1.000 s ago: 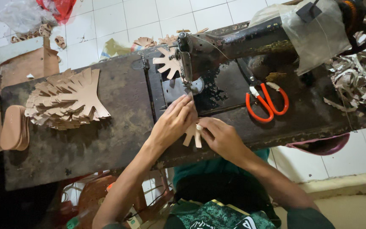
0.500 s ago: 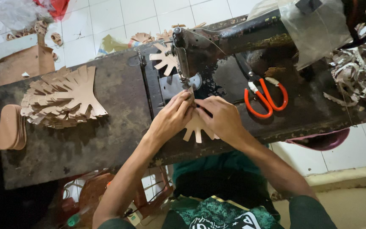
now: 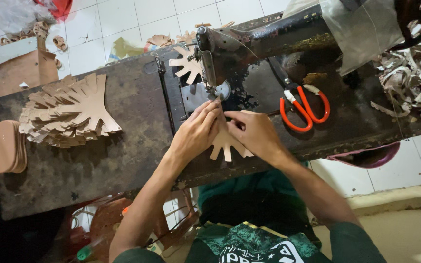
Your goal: The person sits at a treadle sewing machine stitching cut leather sandal strap pieces, guiding each piece under the needle by hand. They stack finished pieces on the table, reposition the work, and briefly pause to rub their hands before resuming stitching.
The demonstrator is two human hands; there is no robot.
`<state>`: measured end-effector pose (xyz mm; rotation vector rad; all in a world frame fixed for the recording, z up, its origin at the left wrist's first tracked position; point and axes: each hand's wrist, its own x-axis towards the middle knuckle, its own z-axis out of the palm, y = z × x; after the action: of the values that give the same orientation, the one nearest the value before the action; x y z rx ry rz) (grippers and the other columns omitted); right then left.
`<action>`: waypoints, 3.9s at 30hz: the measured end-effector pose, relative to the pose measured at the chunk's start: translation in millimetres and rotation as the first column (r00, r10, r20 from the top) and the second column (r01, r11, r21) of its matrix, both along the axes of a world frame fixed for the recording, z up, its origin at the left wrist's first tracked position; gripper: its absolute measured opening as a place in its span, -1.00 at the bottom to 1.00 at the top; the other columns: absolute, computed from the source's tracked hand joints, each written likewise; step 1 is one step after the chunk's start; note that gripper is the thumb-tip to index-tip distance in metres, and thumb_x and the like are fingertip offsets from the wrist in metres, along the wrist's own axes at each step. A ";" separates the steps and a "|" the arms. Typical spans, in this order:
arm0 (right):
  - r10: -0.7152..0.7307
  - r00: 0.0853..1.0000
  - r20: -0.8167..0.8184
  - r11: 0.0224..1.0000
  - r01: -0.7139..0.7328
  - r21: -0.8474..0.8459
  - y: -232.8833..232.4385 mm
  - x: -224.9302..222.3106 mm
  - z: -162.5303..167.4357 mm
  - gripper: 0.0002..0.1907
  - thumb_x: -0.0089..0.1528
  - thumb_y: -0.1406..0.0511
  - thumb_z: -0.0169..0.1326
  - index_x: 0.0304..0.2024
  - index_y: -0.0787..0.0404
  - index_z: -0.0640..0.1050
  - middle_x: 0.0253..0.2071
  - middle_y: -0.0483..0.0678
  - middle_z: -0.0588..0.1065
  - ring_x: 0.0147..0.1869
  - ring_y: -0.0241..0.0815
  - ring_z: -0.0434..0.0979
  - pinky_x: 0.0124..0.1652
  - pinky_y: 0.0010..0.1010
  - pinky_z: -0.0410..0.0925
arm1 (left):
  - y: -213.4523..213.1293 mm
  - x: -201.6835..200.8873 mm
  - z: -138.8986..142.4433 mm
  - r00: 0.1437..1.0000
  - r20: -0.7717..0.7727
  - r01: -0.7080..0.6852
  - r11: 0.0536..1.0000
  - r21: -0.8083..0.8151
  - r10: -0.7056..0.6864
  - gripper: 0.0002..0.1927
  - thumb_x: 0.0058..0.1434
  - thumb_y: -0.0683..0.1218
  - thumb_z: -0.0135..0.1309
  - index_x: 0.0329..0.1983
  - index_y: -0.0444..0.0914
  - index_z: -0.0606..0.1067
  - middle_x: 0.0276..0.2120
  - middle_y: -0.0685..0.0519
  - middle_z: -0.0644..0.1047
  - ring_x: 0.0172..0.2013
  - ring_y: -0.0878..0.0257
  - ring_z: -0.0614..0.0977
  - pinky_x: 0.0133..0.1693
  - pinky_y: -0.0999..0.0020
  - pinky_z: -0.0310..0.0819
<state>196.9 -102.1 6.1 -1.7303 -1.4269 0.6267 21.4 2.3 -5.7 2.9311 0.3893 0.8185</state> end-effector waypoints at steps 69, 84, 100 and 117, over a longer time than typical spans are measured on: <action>0.060 0.653 0.755 0.963 -0.237 0.128 119.9 87.2 -13.7 -0.72 0.33 0.13 0.12 -0.06 0.16 0.64 0.01 0.07 0.58 0.05 0.03 0.62 0.04 -0.13 0.44 | 9.0 1.2 14.4 0.994 -0.109 0.035 0.994 0.102 -0.024 -0.70 0.29 -0.23 0.07 0.02 -0.55 0.47 -0.03 -0.18 0.52 0.22 -0.03 0.50 0.28 0.20 0.39; 0.179 0.967 0.184 0.894 -0.237 0.379 122.4 79.8 -14.9 -0.70 0.32 0.21 0.16 0.09 0.13 0.55 0.00 0.00 0.59 0.08 -0.01 0.59 0.05 -0.24 0.44 | 14.0 5.0 14.6 0.995 -0.102 -0.018 0.996 -0.092 0.009 -0.72 0.31 -0.23 0.06 0.02 -0.54 0.48 0.10 -0.25 0.52 0.24 -0.09 0.49 0.27 0.18 0.38; 0.377 0.881 0.286 0.864 -0.446 0.236 82.7 77.1 1.3 -0.84 0.31 0.28 0.16 -0.14 0.23 0.63 -0.28 0.08 0.60 -0.20 0.04 0.61 -0.18 -0.17 0.44 | 18.5 -0.4 12.5 0.999 -0.043 -0.016 0.999 -0.034 0.015 -0.75 0.32 -0.19 0.10 0.01 -0.44 0.50 0.11 -0.17 0.54 0.22 -0.03 0.53 0.23 0.20 0.44; 0.264 0.782 0.565 0.866 -0.450 0.218 57.3 58.0 -10.0 -0.76 0.26 0.21 0.18 -0.04 0.04 0.69 -0.36 -0.07 0.47 -0.24 -0.02 0.49 -0.23 -0.16 0.34 | 16.4 2.5 20.2 1.000 -0.001 -0.013 0.992 -0.126 0.013 -0.76 0.29 -0.20 0.14 -0.02 -0.41 0.50 0.06 -0.17 0.51 0.12 -0.05 0.56 0.15 0.17 0.48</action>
<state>254.9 -44.8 -3.9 -1.3970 -2.1452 0.0659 24.0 18.7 14.5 2.8147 0.4434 0.7655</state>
